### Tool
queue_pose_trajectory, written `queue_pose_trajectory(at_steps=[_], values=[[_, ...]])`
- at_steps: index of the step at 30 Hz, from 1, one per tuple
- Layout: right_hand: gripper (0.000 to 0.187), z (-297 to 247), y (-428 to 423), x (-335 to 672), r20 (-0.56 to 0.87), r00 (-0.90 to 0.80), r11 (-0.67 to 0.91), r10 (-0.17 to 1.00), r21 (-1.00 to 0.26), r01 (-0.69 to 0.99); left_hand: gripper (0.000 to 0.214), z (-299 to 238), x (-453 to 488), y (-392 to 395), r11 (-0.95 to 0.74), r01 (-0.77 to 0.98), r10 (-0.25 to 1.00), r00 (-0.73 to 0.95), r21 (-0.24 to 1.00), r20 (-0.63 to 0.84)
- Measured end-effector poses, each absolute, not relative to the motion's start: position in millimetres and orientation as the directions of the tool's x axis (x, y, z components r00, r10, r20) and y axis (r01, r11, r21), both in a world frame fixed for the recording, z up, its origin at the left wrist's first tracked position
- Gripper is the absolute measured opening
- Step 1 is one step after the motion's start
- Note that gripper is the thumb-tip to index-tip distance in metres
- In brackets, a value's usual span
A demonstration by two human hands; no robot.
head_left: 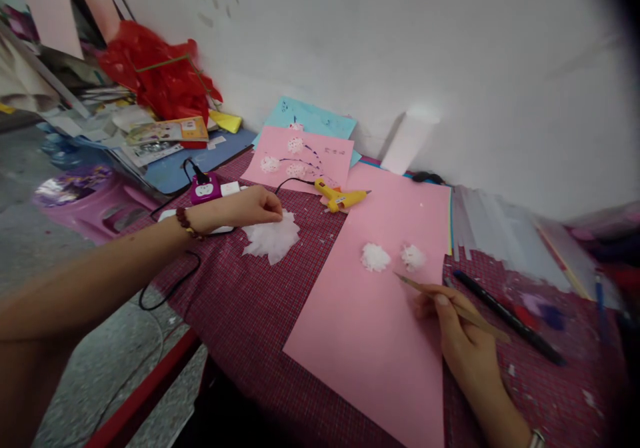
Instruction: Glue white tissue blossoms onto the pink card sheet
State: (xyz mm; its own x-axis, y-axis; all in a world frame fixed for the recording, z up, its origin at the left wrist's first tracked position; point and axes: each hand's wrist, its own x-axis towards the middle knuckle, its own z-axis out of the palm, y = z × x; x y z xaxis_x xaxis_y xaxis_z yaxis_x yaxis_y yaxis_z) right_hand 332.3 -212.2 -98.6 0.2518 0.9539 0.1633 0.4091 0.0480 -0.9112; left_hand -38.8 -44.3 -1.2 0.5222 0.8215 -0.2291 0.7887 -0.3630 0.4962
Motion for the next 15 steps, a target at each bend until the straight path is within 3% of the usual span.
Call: queue_pose_trajectory(at_steps=[3,5,8,9,11,15], values=[[0.025,-100,-212,333,0.165,0.253,0.056,0.953,-0.921,0.386,0.024,2,-36,-46,-0.362,0.828,0.838,0.490,0.427,-0.240],[0.025,-100,-213,332,0.178,0.249,0.072,0.952,-0.921,0.384,0.025,8,-32,-51,-0.435,0.870,0.854,0.481,0.233,-0.201],[0.024,-96,-214,328,0.198,0.249,0.091,0.948,-0.919,0.384,0.030,17,-21,-61,-0.521,0.838,0.850,0.526,-0.162,-0.016],[0.025,-94,-215,327,0.209,0.257,0.104,0.944,-0.924,0.368,0.031,17,-16,-64,-0.546,0.809,0.825,0.564,-0.217,0.027],[0.025,-90,-214,325,0.237,0.308,0.137,0.921,-0.940,0.313,0.028,14,-1,-69,-0.625,0.763,0.764,0.641,-0.165,0.074],[0.028,-86,-210,327,0.198,0.458,0.123,0.867,-0.974,0.188,0.025,2,59,-74,-0.794,0.574,0.596,0.800,0.201,0.067]])
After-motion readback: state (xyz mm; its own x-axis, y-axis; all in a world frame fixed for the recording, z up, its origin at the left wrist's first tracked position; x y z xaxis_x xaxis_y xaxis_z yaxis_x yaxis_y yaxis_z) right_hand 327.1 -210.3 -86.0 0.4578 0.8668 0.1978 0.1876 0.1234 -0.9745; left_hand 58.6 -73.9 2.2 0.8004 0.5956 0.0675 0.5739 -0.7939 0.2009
